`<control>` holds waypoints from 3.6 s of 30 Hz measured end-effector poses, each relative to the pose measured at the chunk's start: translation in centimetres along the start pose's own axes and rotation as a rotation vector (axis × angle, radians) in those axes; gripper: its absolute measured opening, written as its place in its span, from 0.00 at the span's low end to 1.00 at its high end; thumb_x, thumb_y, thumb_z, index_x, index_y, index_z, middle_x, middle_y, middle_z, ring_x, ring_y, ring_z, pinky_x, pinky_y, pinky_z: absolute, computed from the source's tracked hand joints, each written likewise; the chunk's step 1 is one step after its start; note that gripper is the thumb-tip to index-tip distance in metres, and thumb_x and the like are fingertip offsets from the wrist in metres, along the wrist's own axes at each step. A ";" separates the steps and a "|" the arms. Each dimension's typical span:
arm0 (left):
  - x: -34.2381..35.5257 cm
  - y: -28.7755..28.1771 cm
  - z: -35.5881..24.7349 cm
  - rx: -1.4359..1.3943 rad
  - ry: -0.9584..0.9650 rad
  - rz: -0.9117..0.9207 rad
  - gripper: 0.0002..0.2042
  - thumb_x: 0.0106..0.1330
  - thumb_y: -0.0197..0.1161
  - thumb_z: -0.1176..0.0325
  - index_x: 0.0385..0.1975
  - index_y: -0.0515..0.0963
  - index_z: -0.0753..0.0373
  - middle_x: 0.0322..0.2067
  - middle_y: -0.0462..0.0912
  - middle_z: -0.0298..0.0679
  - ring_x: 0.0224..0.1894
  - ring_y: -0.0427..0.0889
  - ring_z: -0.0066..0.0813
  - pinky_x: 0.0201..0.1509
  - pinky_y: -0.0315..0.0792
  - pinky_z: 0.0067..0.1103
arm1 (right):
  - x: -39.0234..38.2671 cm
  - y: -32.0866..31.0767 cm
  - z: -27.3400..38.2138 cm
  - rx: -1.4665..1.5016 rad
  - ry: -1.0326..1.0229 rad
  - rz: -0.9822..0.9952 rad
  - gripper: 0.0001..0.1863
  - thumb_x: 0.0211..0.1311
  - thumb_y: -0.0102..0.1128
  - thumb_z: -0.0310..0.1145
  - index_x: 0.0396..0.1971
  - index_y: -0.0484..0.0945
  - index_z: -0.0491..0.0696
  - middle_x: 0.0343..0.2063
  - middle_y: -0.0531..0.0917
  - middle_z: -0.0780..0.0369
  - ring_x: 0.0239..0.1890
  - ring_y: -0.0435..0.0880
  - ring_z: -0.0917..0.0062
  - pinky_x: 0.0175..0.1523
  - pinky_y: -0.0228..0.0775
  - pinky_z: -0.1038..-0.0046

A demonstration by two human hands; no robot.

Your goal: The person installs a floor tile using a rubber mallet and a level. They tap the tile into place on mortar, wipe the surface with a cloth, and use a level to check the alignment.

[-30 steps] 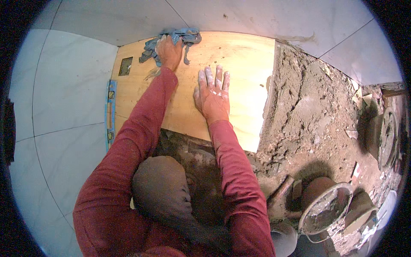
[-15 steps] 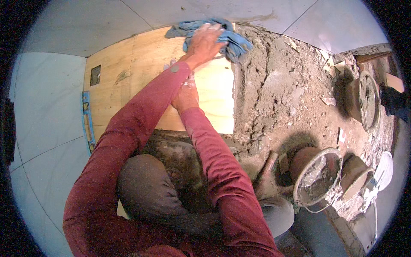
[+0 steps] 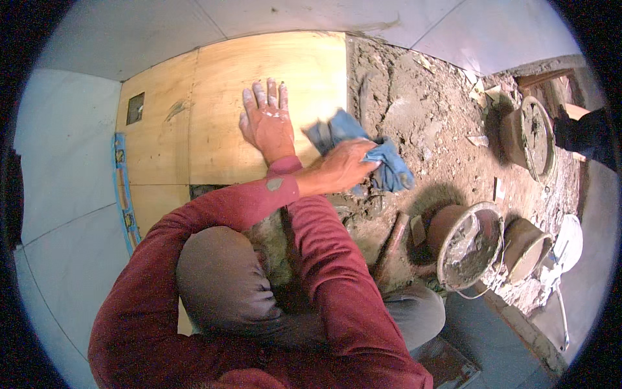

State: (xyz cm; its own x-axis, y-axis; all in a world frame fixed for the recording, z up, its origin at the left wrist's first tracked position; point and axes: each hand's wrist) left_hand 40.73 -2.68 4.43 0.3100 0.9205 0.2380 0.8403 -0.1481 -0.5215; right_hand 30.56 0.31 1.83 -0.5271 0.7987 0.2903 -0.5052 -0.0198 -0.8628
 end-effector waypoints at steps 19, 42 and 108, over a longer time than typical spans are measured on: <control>-1.2 -41.7 11.1 0.445 -0.555 -0.726 0.23 0.71 0.62 0.50 0.42 0.83 0.69 0.38 0.87 0.51 0.40 0.85 0.43 0.46 0.75 0.40 | 0.5 -0.2 0.4 -0.077 -0.039 -0.053 0.29 0.69 0.52 0.45 0.67 0.73 0.50 0.67 0.73 0.53 0.73 0.65 0.48 0.79 0.46 0.45; -20.7 -29.5 11.9 0.848 -0.323 -0.089 0.27 0.55 0.71 0.73 0.58 0.76 0.65 0.61 0.76 0.53 0.67 0.68 0.60 0.71 0.64 0.45 | 0.3 0.1 -0.1 -0.141 0.001 0.036 0.31 0.73 0.47 0.49 0.71 0.68 0.52 0.72 0.68 0.55 0.77 0.58 0.51 0.81 0.39 0.48; -42.7 -29.5 8.4 0.784 -0.845 -0.473 0.21 0.79 0.45 0.66 0.69 0.68 0.63 0.73 0.65 0.50 0.76 0.60 0.53 0.78 0.52 0.45 | 0.0 8.8 20.7 0.027 -0.419 0.189 0.30 0.56 0.69 0.51 0.59 0.78 0.60 0.57 0.74 0.56 0.57 0.73 0.53 0.63 0.66 0.47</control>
State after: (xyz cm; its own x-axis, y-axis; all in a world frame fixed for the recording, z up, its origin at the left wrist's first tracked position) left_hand -1.00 -34.54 2.78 -0.5775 0.8119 0.0862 0.2096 0.2495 -0.9454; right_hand 11.98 -12.28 2.79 -0.8398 0.4672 0.2765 -0.3886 -0.1615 -0.9071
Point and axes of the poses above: each hand's wrist, its own x-axis towards the middle knuckle, its own y-axis out of the palm, z = x × y
